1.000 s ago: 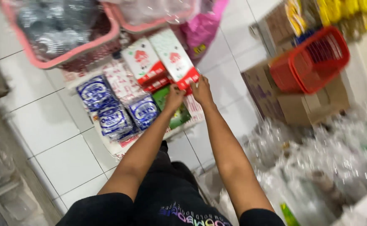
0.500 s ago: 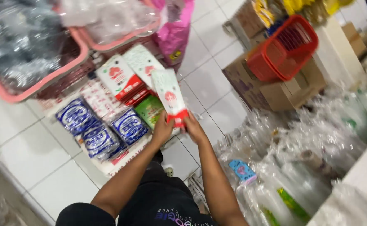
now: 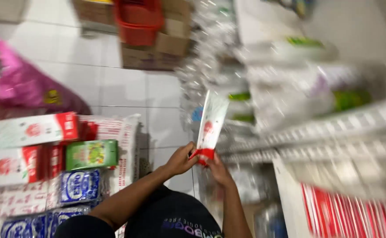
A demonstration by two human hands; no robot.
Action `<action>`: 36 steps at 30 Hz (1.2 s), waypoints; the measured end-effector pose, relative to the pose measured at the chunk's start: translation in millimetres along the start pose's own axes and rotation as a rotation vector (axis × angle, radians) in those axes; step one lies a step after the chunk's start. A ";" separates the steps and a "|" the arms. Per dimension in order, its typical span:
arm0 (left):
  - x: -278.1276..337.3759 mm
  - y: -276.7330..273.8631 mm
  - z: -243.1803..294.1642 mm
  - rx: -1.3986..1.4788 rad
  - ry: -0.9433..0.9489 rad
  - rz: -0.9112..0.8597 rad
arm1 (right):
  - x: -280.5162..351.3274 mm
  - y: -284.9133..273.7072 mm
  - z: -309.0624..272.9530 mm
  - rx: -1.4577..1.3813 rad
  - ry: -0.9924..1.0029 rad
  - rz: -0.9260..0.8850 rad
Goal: The person places a white packet and a stack of red packets onto a shelf, then repeatedly picks up and examines various white, green, and blue packets from a lower surface.
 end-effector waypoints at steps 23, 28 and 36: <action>6.3 393.7 291.7 0.477 0.379 -0.359 | 443.7 -203.9 -166.3 0.203 -0.580 1.202; -42.9 408.6 326.7 0.341 0.585 -0.180 | 433.0 -262.6 -226.6 0.638 -0.695 1.233; -50.3 437.0 332.6 -0.416 0.912 -0.143 | 385.7 -342.6 -203.8 0.885 -0.249 1.578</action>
Point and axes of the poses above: each hand's wrist, its own x-axis away from the middle knuckle, its own y-axis out of the palm, z = x × y, the point moved 7 cm from there along -x, towards the middle knuckle, and after that the axes turned 2 degrees about -y, right-handed, at the moved point
